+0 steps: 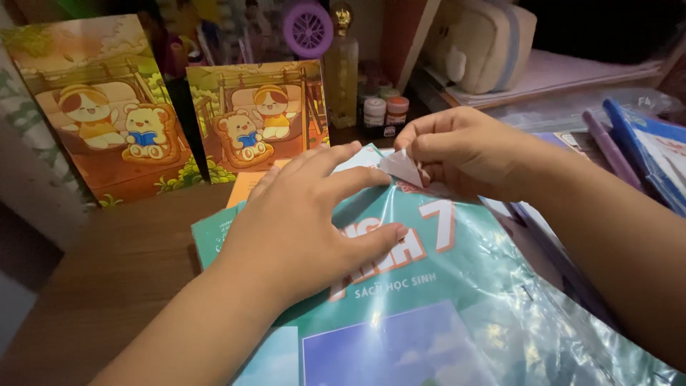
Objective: The person applies a clear plastic cover to a green textbook titled 'Tiếng Anh 7'. They smooth the cover, peel off a backing strip, and press the edges to secure it. The person briefly picks up another book and places it on a shelf before returning to finish securing the cover on the first book.
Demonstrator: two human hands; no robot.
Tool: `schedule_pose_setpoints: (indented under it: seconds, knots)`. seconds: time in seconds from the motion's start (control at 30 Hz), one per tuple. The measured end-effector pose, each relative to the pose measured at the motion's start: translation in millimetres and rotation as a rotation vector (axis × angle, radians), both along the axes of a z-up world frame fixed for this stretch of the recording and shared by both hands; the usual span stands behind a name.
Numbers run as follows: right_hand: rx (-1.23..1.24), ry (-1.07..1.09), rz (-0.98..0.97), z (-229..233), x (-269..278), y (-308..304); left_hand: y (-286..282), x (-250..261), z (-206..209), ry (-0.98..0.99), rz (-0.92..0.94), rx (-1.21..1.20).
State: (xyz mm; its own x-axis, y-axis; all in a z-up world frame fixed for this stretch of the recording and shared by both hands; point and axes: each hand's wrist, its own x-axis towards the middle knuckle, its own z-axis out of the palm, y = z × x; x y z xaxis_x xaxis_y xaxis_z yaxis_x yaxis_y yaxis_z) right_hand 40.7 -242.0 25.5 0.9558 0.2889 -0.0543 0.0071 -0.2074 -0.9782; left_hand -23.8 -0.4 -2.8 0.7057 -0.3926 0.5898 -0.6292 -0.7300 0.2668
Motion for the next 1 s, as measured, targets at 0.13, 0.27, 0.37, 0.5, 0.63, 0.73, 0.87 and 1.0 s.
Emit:
schedule_pose_setpoints:
  seconds: [0.13, 0.27, 0.37, 0.5, 0.63, 0.73, 0.87, 1.0]
  knots:
    - [0.078, -0.061, 0.112, -8.7, 10.3, -8.4, 0.0, 2.1, -1.2, 0.007, -0.010, 0.045]
    - [0.046, -0.147, 0.121, -5.9, 0.4, -3.2, -0.5, 4.0, -2.6, 0.074, 0.002, 0.070]
    - [0.068, -0.189, 0.129, -3.3, -3.2, -2.9, -0.2, 4.9, -3.1, 0.085, 0.004, 0.112]
    - [-0.362, -0.431, 0.025, 12.7, -20.9, 4.8, 0.1, 2.8, -1.6, 0.104, 0.009, 0.073]
    - [-0.688, -0.478, -0.079, 19.2, -21.8, 1.3, 0.8, 5.2, -4.0, 0.073, -0.031, 0.080]
    - [-0.869, -0.341, -0.142, 26.0, -33.3, 15.6, 1.0, 6.3, -3.9, 0.070, -0.046, 0.093]
    - [-0.834, -0.327, -0.111, 22.7, -30.6, 16.1, -0.2, 5.6, -2.8, 0.075, -0.030, 0.099]
    - [-0.753, -0.375, -0.055, 20.2, -30.3, 14.8, 0.0, 3.5, -1.5, 0.106, -0.011, 0.056]
